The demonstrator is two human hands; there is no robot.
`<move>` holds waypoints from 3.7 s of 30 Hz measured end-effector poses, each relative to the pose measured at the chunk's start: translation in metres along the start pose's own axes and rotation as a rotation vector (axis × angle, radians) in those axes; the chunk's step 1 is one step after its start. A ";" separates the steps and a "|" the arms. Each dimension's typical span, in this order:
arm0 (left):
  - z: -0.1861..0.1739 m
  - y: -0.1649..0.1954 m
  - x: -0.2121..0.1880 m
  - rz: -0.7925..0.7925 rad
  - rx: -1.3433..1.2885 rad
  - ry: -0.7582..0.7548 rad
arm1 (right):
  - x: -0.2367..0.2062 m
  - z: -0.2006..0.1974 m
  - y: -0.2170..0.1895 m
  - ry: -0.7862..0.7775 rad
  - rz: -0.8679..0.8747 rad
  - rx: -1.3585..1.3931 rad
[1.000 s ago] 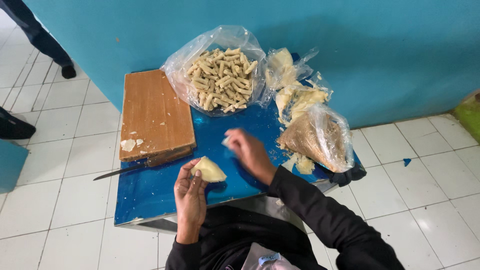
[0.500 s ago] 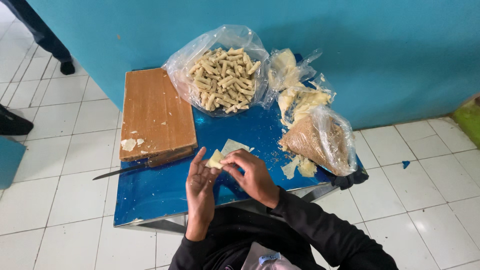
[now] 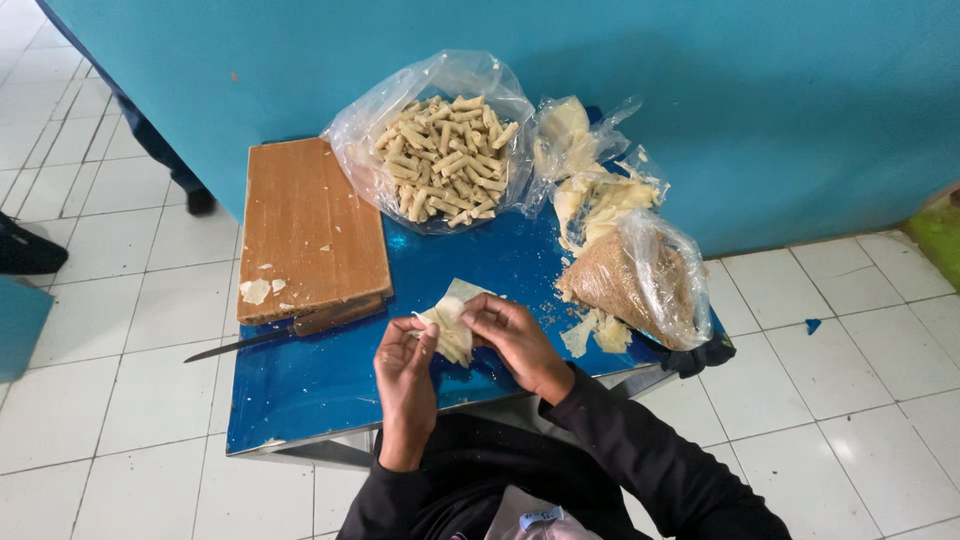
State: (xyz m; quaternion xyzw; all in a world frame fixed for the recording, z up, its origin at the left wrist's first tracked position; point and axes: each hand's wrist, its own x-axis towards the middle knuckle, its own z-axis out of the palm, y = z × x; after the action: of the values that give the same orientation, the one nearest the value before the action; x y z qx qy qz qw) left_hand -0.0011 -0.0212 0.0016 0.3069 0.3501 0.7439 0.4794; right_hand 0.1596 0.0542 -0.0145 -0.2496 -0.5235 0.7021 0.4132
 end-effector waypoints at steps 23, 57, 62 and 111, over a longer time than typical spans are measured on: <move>-0.028 0.020 -0.006 0.030 -0.062 0.103 | -0.014 0.017 -0.030 -0.132 -0.744 -1.504; -0.037 0.022 -0.005 -0.007 -0.079 0.004 | -0.019 0.001 -0.030 -0.112 -0.676 -1.410; -0.029 0.017 -0.006 -0.039 -0.085 -0.019 | -0.027 0.006 -0.047 -0.108 -0.620 -1.216; -0.027 0.036 -0.020 -0.193 -0.217 -0.123 | -0.007 -0.048 -0.009 0.125 0.194 0.247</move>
State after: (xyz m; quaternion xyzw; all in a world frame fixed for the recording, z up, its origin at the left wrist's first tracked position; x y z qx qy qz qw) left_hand -0.0332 -0.0567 0.0130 0.2631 0.2655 0.7075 0.5998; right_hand 0.2037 0.0746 -0.0221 -0.2894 -0.3797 0.7808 0.4029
